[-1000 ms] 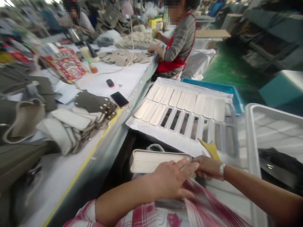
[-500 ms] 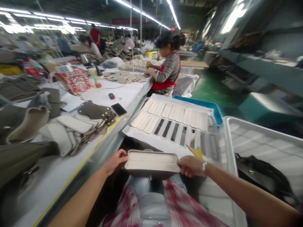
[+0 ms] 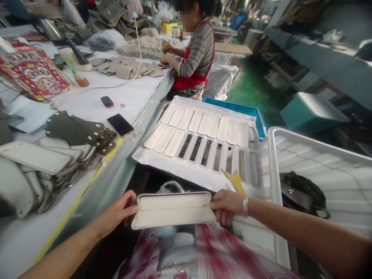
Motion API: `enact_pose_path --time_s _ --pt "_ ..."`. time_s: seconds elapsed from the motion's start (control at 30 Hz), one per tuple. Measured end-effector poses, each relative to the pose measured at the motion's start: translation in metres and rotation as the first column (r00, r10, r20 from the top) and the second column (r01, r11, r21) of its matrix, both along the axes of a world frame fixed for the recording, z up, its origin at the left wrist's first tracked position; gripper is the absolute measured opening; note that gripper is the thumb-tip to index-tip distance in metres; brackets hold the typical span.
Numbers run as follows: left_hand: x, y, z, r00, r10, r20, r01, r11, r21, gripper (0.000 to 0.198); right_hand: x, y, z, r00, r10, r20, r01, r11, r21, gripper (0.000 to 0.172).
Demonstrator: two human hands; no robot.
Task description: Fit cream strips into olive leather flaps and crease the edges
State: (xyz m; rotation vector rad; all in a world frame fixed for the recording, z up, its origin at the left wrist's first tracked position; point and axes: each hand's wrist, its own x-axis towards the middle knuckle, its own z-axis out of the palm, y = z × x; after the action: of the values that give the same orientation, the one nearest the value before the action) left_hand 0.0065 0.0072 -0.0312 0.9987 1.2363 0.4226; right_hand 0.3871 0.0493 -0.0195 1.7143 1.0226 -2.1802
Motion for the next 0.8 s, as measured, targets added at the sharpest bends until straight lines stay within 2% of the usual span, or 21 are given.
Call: enact_pose_path --time_s 0.07,0.13,0.2,0.27,0.3,0.37,0.43,0.5,0.6,0.73,0.8 --pt "-0.004 0.007 0.001 0.998 -0.057 -0.017 0.057 0.998 -0.01 0.034 0.003 0.0 -0.004 0.999 -0.013 -0.031 0.013 1.0 0.01 0.029" --pt "-0.008 0.019 0.007 0.976 -0.205 -0.079 0.204 0.979 -0.016 0.034 0.007 -0.002 -0.006 0.999 0.005 -0.048 -0.003 0.999 0.048 0.034" --pt "-0.008 0.034 0.018 0.906 -0.367 -0.208 0.383 0.923 0.038 0.033 0.012 -0.004 -0.006 0.998 0.061 -0.033 -0.056 0.989 0.138 0.037" --pt "0.005 0.049 0.032 0.825 -0.452 -0.338 0.524 0.837 0.159 0.04 0.014 -0.005 -0.004 0.993 0.115 -0.01 -0.105 0.939 0.327 0.036" --pt "0.018 0.056 0.038 0.793 -0.477 -0.377 0.579 0.783 0.228 0.05 0.014 -0.005 -0.002 0.992 0.129 -0.005 -0.113 0.886 0.45 0.036" --pt "0.052 0.067 0.047 0.735 -0.541 -0.409 0.673 0.655 0.344 0.065 0.012 -0.005 0.003 0.99 0.141 0.002 -0.105 0.726 0.679 0.044" --pt "0.092 0.074 0.05 0.649 -0.624 -0.436 0.761 0.518 0.392 0.058 0.006 -0.004 0.009 0.981 0.188 0.037 -0.14 0.57 0.81 0.044" --pt "0.127 0.076 0.049 0.572 -0.693 -0.439 0.815 0.425 0.393 0.048 -0.001 -0.003 0.014 0.96 0.256 0.115 -0.228 0.475 0.85 0.034" --pt "0.151 0.073 0.044 0.518 -0.729 -0.446 0.85 0.383 0.361 0.043 -0.006 -0.005 0.019 0.926 0.328 0.188 -0.319 0.413 0.853 0.026" --pt "0.149 0.06 0.037 0.561 -0.655 -0.505 0.825 0.396 0.403 0.041 -0.005 -0.009 0.022 0.91 0.376 0.174 -0.321 0.375 0.87 0.029" --pt "0.147 0.053 0.035 0.557 -0.615 -0.558 0.829 0.38 0.41 0.041 -0.005 -0.01 0.022 0.913 0.37 0.174 -0.322 0.388 0.864 0.03"
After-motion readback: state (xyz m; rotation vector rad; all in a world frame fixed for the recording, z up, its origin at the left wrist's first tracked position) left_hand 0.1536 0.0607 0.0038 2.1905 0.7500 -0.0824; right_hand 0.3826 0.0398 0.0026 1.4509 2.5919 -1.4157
